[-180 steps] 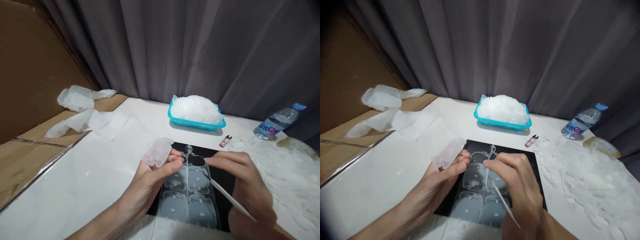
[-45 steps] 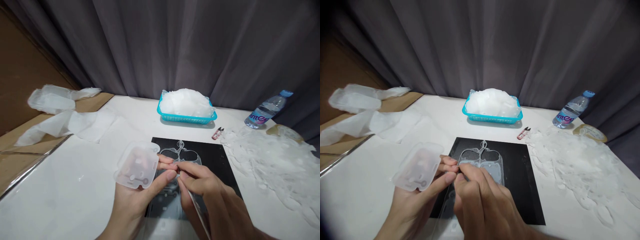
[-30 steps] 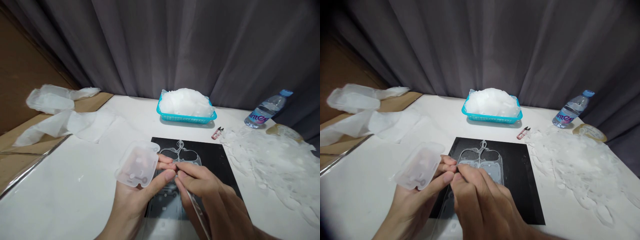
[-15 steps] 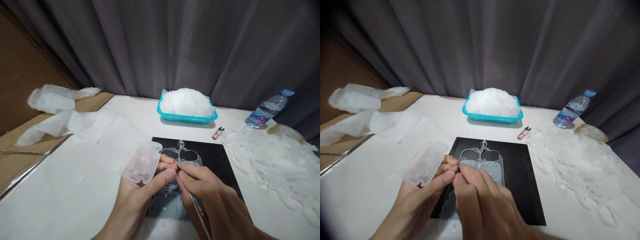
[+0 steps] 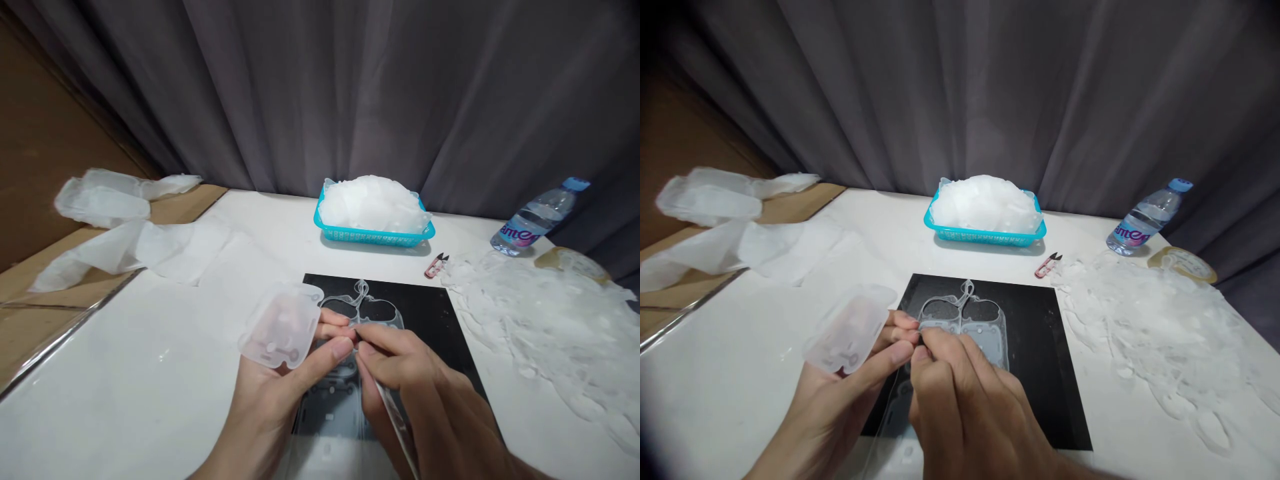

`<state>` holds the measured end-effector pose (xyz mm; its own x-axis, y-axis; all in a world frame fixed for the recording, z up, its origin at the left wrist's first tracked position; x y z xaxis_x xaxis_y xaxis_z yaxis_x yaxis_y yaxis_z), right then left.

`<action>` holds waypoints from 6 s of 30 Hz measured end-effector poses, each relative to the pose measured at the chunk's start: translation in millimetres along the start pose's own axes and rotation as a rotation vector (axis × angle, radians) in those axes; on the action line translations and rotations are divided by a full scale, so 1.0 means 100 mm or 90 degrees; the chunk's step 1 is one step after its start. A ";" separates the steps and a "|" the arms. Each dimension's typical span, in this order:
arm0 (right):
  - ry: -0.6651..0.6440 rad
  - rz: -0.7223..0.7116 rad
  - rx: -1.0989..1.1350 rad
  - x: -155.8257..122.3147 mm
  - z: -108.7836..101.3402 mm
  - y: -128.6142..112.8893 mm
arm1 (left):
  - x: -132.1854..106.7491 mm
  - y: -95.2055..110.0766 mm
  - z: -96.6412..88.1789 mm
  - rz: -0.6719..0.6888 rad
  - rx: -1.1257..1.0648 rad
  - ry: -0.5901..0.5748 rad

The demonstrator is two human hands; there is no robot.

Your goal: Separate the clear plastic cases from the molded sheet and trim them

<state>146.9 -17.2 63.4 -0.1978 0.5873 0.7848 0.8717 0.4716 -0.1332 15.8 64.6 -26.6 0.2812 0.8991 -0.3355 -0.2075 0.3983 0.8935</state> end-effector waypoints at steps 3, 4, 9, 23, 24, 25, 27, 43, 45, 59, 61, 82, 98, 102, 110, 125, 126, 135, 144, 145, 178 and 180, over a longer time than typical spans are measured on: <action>-0.001 -0.005 0.000 -0.01 0.02 0.01 | 0.00 0.00 0.00 0.001 0.002 -0.003; -0.003 -0.006 0.003 -0.01 0.03 0.01 | 0.00 -0.01 0.00 0.001 0.003 -0.003; -0.011 -0.003 0.016 -0.03 0.05 0.02 | -0.01 0.00 -0.01 0.007 0.002 0.000; 0.028 -0.028 -0.041 -0.07 -0.03 -0.06 | 0.00 -0.03 0.06 -0.030 -0.026 -0.031; 0.039 -0.032 -0.053 -0.08 -0.04 -0.08 | 0.00 -0.02 0.07 -0.035 -0.026 -0.034; 0.050 -0.036 -0.062 -0.10 -0.06 -0.10 | -0.01 -0.02 0.08 -0.039 -0.026 -0.036; 0.061 -0.042 -0.067 -0.11 -0.07 -0.11 | 0.00 -0.01 0.09 -0.044 -0.030 -0.037; -0.104 -0.168 -0.089 -0.03 0.13 -0.10 | 0.00 0.05 0.10 -0.055 -0.038 -0.077; -0.102 -0.168 -0.119 -0.01 0.14 -0.10 | 0.02 0.04 0.04 -0.060 -0.056 -0.049; -0.054 -0.154 -0.172 0.07 0.10 -0.08 | 0.04 0.02 -0.02 -0.050 -0.085 -0.042; -0.058 -0.148 -0.158 0.06 0.12 -0.07 | 0.07 0.00 -0.04 -0.048 -0.081 -0.035; 0.030 -0.072 0.102 0.02 0.07 0.08 | 0.09 0.09 0.00 -0.026 -0.110 -0.066; 0.079 -0.005 0.224 -0.02 0.09 0.04 | 0.04 0.03 0.09 -0.045 -0.122 -0.108; 0.084 -0.029 0.147 -0.01 0.04 0.00 | 0.04 0.02 0.10 -0.040 -0.123 -0.109; 0.064 -0.082 0.132 -0.01 0.06 -0.02 | 0.05 0.10 0.06 0.032 -0.068 -0.068; 0.035 -0.055 0.132 0.08 0.06 -0.04 | -0.07 0.39 -0.08 0.214 0.131 0.098; 0.028 -0.057 0.131 0.08 0.07 -0.04 | -0.07 0.41 -0.08 0.220 0.139 0.108; 0.009 -0.062 0.091 0.07 0.12 -0.03 | -0.08 0.42 -0.05 0.223 0.152 0.108; -0.017 -0.065 0.105 0.11 0.16 -0.01 | -0.07 0.40 -0.06 0.213 0.164 0.094; -0.013 -0.066 0.104 0.11 0.16 -0.02 | -0.08 0.40 -0.06 0.216 0.167 0.094; 0.007 -0.101 0.074 0.13 0.03 -0.01 | 0.15 0.10 -0.04 0.036 -0.071 -0.027; 0.011 -0.100 0.073 0.14 0.02 0.00 | 0.14 0.12 -0.02 0.041 -0.074 -0.031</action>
<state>143.4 -7.8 73.5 -0.3192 0.4899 0.8113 0.7734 0.6293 -0.0758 15.2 82.1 -20.7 0.3086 0.9145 -0.2616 -0.3326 0.3614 0.8711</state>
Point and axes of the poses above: each hand's wrist, its own x-axis towards the middle knuckle, its own z-axis out of the palm, y = z × x, the point moved 9 cm from there along x, towards the middle knuckle, and after that the axes turned 10 degrees about -z, right-handed, at the moved point
